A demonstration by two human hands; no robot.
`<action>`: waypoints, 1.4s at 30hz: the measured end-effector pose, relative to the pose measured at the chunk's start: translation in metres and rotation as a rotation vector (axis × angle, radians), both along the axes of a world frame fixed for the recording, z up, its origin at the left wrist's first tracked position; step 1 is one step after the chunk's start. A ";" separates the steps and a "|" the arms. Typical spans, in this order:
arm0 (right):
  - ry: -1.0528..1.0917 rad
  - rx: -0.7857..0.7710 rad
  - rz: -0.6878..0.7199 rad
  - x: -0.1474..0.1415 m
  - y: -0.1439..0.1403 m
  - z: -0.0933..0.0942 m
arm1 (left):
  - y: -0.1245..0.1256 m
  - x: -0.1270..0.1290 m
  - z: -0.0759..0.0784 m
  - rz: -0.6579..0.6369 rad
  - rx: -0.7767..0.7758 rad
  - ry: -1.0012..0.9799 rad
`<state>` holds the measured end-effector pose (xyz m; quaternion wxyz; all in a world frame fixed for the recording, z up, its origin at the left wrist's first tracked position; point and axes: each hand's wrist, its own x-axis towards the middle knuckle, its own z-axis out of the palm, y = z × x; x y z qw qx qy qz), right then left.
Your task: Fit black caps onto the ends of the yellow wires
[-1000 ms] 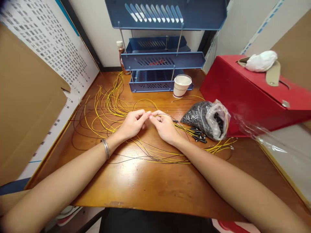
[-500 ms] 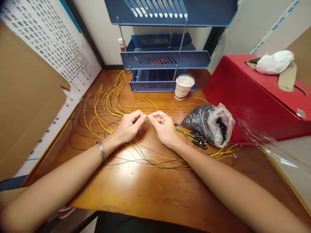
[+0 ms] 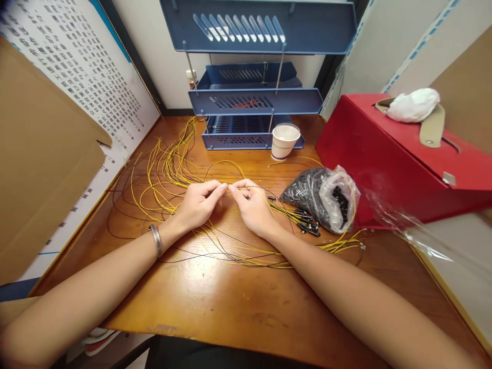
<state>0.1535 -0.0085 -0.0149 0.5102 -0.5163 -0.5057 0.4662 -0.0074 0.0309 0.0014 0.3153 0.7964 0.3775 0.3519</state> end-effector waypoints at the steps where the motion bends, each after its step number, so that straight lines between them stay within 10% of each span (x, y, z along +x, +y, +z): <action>1: -0.001 -0.004 -0.001 0.000 0.000 0.000 | 0.000 0.000 0.000 0.015 0.007 0.009; 14: -0.027 0.015 -0.035 -0.002 0.002 -0.001 | 0.003 -0.002 -0.002 0.209 -0.026 -0.098; 42: -0.011 0.012 -0.035 -0.002 -0.001 0.003 | 0.005 -0.003 -0.004 0.062 -0.016 -0.052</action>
